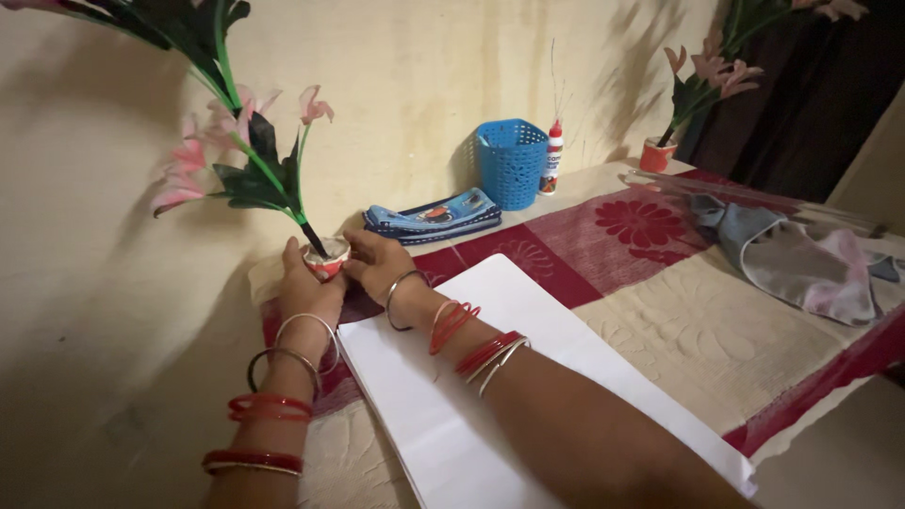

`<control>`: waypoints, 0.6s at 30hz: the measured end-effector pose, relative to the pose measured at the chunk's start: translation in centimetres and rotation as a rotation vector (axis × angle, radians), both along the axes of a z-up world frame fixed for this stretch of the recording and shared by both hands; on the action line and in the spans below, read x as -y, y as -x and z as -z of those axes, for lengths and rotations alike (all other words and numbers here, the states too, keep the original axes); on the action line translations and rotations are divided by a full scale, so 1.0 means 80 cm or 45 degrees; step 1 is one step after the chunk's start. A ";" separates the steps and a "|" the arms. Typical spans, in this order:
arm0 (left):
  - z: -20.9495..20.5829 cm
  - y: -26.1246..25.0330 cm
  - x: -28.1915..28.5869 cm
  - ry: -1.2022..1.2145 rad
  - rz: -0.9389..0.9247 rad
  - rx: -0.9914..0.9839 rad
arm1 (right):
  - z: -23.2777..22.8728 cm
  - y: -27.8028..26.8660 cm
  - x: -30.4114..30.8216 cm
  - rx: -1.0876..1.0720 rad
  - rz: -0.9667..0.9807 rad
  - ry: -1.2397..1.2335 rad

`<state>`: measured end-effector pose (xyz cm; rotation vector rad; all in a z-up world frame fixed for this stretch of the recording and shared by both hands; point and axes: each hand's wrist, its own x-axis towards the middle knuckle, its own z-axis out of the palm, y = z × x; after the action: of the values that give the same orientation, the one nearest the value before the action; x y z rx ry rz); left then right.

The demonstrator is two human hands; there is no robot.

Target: The person gathers loose sheets and a notepad from the floor, stacks them, and places them on a table. They then wipe the table surface with a cloth and move a small potted plant to the side before returning to the floor to collect more papers.

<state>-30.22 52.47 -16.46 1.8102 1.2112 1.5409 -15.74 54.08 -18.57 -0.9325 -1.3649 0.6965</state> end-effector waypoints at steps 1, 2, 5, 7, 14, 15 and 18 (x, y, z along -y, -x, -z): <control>-0.001 0.000 0.001 0.005 0.000 -0.010 | 0.000 0.001 -0.001 -0.003 -0.009 -0.014; -0.003 0.001 0.002 0.011 0.000 -0.021 | -0.001 0.001 -0.002 -0.005 -0.018 -0.028; -0.008 0.002 0.008 0.051 -0.001 -0.044 | -0.001 0.000 0.001 0.035 0.002 -0.027; -0.011 0.003 0.012 0.074 0.000 -0.047 | -0.004 0.000 0.004 0.049 0.014 -0.009; -0.014 0.004 0.018 0.095 0.003 -0.062 | -0.006 0.002 0.006 0.070 0.025 -0.005; -0.016 0.005 0.018 0.104 -0.013 -0.086 | -0.007 0.001 0.005 0.085 0.023 -0.015; -0.018 0.004 0.022 0.096 0.004 -0.011 | -0.008 0.001 0.006 0.101 0.021 -0.045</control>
<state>-30.52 50.68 -15.00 1.7710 1.2525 1.4670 -15.82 53.59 -17.94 -0.9505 -1.4334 0.6270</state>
